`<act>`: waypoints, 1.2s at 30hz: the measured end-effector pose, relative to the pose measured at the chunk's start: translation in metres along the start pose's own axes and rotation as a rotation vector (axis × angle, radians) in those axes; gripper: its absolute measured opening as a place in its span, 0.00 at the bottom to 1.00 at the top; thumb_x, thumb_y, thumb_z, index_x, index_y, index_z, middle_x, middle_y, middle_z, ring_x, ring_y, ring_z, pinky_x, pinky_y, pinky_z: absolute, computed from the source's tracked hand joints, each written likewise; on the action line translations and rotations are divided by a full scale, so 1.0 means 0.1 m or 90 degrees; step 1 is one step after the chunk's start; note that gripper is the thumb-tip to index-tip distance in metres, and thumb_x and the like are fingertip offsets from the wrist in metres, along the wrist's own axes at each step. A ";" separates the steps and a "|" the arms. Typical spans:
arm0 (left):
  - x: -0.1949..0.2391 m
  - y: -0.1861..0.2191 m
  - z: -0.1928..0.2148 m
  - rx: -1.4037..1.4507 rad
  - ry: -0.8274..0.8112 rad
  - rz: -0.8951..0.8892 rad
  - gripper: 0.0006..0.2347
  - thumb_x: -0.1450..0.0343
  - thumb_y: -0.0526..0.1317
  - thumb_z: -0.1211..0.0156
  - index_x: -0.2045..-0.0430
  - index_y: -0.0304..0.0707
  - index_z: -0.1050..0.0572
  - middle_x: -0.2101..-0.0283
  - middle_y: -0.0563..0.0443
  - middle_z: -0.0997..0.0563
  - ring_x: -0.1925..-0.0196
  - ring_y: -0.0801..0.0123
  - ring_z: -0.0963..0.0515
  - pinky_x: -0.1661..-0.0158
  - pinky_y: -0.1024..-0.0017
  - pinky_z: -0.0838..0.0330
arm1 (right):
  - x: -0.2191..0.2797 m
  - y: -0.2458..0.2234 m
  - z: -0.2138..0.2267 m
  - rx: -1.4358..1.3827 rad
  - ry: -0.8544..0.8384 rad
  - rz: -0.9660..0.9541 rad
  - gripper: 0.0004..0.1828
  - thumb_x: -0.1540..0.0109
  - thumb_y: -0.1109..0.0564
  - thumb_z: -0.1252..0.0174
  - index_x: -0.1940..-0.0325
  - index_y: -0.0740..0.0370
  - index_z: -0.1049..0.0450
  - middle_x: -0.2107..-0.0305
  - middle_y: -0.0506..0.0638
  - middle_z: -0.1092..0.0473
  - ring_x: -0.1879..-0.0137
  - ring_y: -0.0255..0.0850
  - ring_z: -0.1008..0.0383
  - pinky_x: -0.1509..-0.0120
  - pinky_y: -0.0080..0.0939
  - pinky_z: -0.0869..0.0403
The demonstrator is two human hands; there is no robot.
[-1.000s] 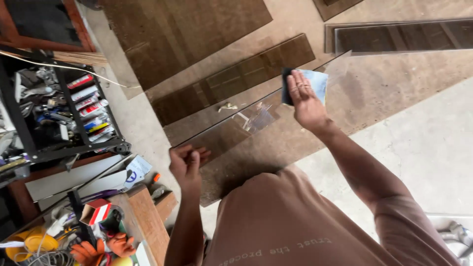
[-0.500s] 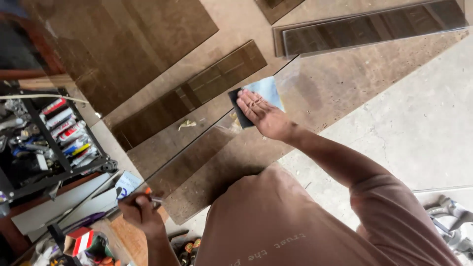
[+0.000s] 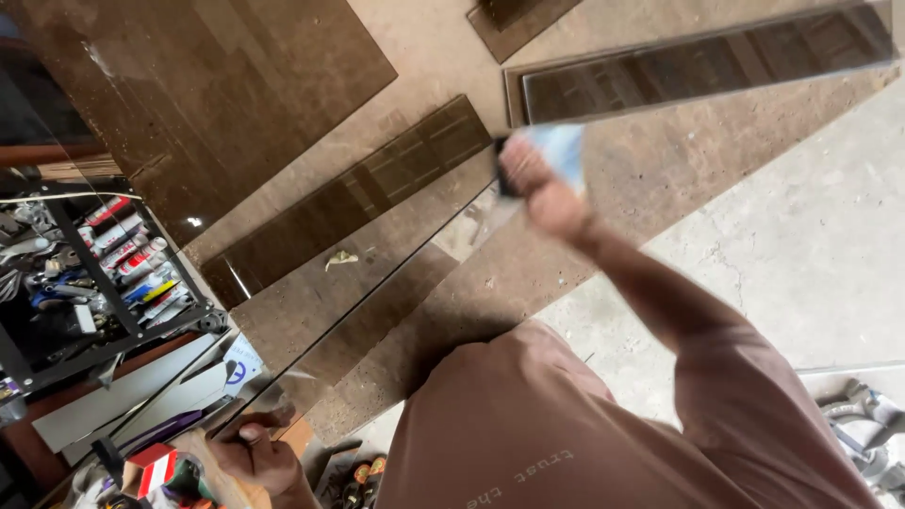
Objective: Sanding the sharp edges of cut glass strips using a handheld sanding block on a workbench.
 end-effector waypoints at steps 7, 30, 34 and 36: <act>0.09 -0.05 0.15 -0.044 0.036 0.037 0.09 0.22 0.36 0.52 0.54 0.26 0.32 0.71 0.45 0.29 0.76 0.67 0.29 0.73 0.73 0.32 | 0.45 1.18 0.12 0.287 0.033 -0.101 0.39 0.40 0.71 0.72 0.22 0.77 0.57 0.28 0.75 0.55 0.24 0.68 0.56 0.16 0.65 0.52; 0.10 0.12 0.12 -0.234 -0.056 0.139 0.01 0.23 0.29 0.64 0.61 0.30 0.42 0.71 0.38 0.26 0.68 0.58 0.28 0.60 0.65 0.37 | 0.31 0.22 0.24 -0.098 0.032 0.090 0.33 0.30 0.62 0.78 0.18 0.62 0.57 0.22 0.60 0.60 0.17 0.56 0.60 0.12 0.53 0.58; 0.31 -0.30 0.44 -0.119 -0.071 0.013 0.02 0.22 0.31 0.62 0.61 0.35 0.46 0.69 0.41 0.36 0.68 0.65 0.37 0.67 0.71 0.45 | 0.34 1.12 0.55 -0.215 -0.025 -0.102 0.42 0.44 0.75 0.68 0.22 0.74 0.54 0.27 0.73 0.56 0.20 0.61 0.54 0.16 0.50 0.52; 0.46 -0.73 0.37 -0.072 -0.118 0.124 0.08 0.26 0.24 0.67 0.59 0.36 0.48 0.65 0.37 0.37 0.65 0.64 0.36 0.68 0.75 0.45 | 0.20 1.14 1.25 -0.305 0.039 -0.128 0.45 0.50 0.80 0.65 0.25 0.77 0.45 0.28 0.71 0.47 0.21 0.56 0.48 0.19 0.46 0.47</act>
Point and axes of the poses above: each hand's wrist, its own x-axis away from the middle knuckle, its own z-axis out of the back of the hand, y = z × x, the point moved 9 cm from there along -x, towards the middle knuckle
